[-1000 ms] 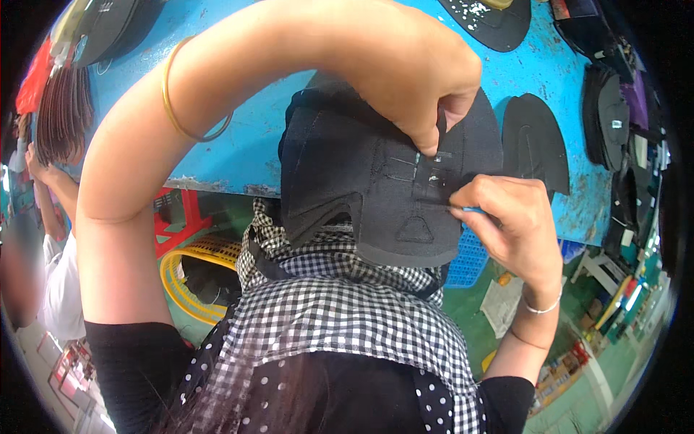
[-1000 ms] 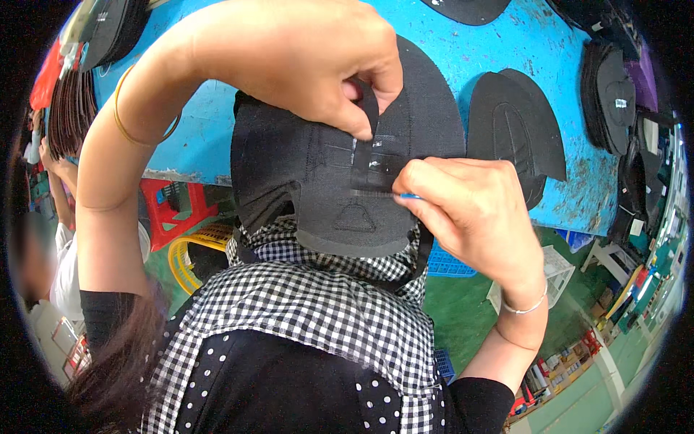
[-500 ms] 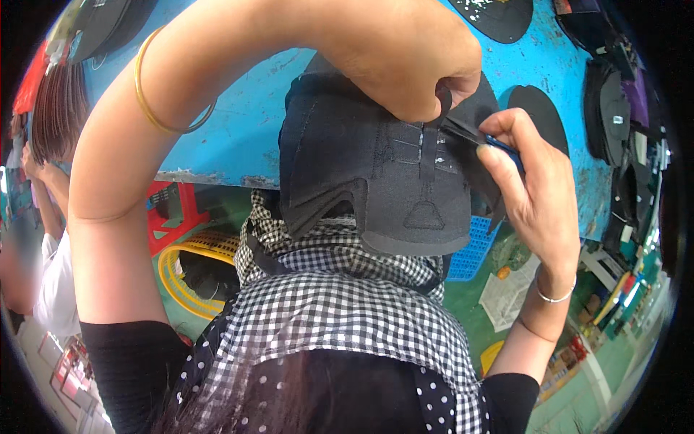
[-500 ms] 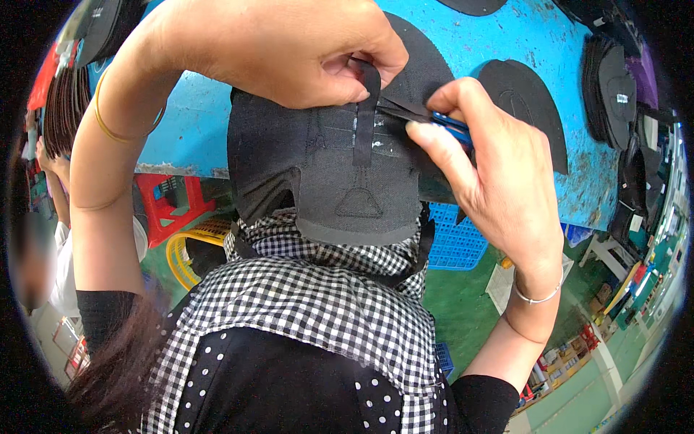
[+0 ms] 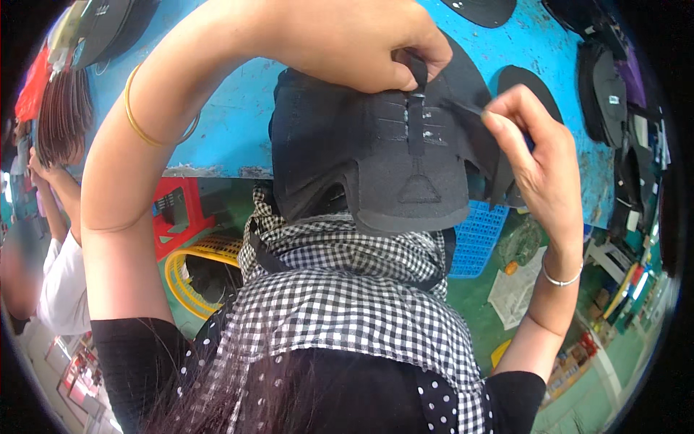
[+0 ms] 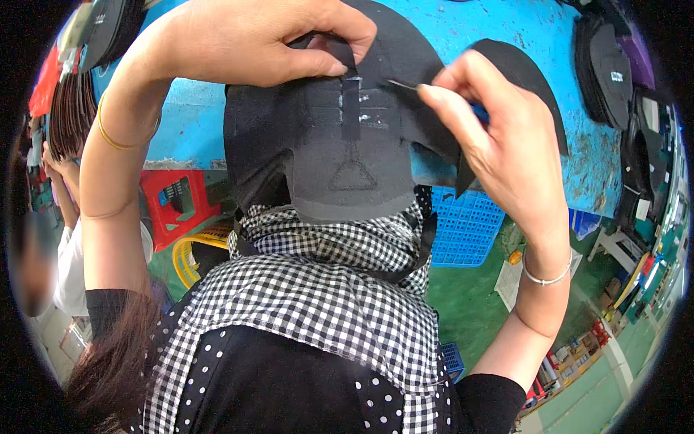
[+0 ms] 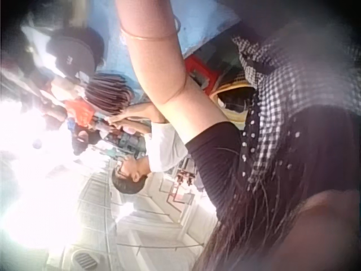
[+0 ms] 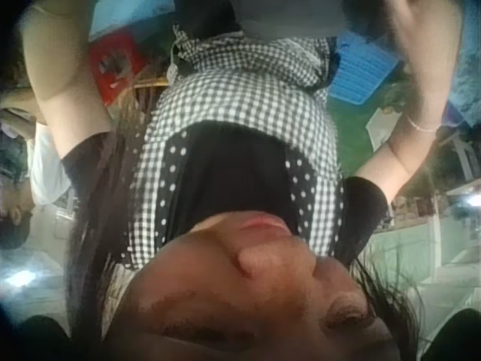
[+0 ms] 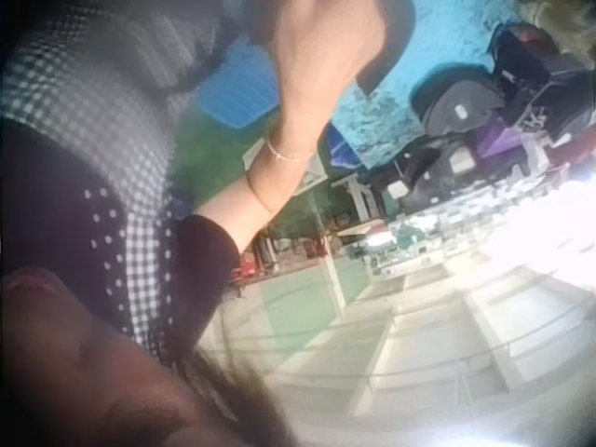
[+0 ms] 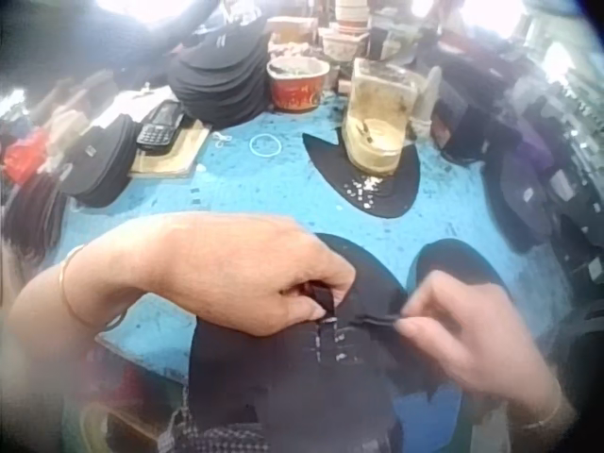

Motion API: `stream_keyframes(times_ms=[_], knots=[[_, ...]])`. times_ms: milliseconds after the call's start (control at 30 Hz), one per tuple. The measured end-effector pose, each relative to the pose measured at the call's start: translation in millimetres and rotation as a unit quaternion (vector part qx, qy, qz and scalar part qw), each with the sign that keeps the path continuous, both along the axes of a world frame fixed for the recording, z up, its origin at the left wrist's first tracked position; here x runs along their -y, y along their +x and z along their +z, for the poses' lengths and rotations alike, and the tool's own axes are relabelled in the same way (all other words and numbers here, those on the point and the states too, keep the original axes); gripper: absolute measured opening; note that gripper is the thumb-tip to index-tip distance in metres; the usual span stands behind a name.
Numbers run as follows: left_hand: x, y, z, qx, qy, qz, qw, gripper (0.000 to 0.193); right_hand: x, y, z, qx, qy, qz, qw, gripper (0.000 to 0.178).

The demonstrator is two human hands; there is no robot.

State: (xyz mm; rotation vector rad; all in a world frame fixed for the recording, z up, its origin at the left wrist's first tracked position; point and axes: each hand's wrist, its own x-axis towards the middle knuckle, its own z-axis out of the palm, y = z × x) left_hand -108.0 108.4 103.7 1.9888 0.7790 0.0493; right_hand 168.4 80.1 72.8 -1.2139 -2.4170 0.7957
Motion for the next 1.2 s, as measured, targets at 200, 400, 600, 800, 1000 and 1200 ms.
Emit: stream_keyframes(times_ms=[200, 400, 600, 800, 1000, 1200], knots=[[6.4, 4.8, -7.3, 0.004, 0.014, 0.002, 1.0, 0.014, -15.6, -22.3, -8.6, 0.055, 0.036, 0.11, 0.992, 0.022], [7.6, -2.8, -18.7, 0.048, 0.013, 0.029, 0.998, 0.016, -18.6, -29.2, -15.6, 0.074, 0.029, 0.103, 0.991, 0.02], [28.2, 9.4, -30.0, 0.092, 0.203, 0.157, 0.962, 0.017, -20.6, 8.8, -26.3, -0.121, -0.082, 0.001, 0.989, 0.023], [128.9, 67.9, -14.5, 0.085, 0.293, 0.053, 0.951, 0.012, -20.5, 113.5, -40.2, 0.193, 0.042, -0.192, 0.961, 0.023], [149.8, 147.9, -59.6, 0.11, 0.344, 0.051, 0.931, 0.018, -14.1, 149.3, -35.7, 0.121, 0.041, -0.165, 0.978, 0.019], [135.1, 159.7, -91.1, -0.066, 0.393, 0.009, 0.917, 0.016, -11.9, 59.3, -73.3, 0.057, 0.237, -0.045, 0.969, 0.022]])
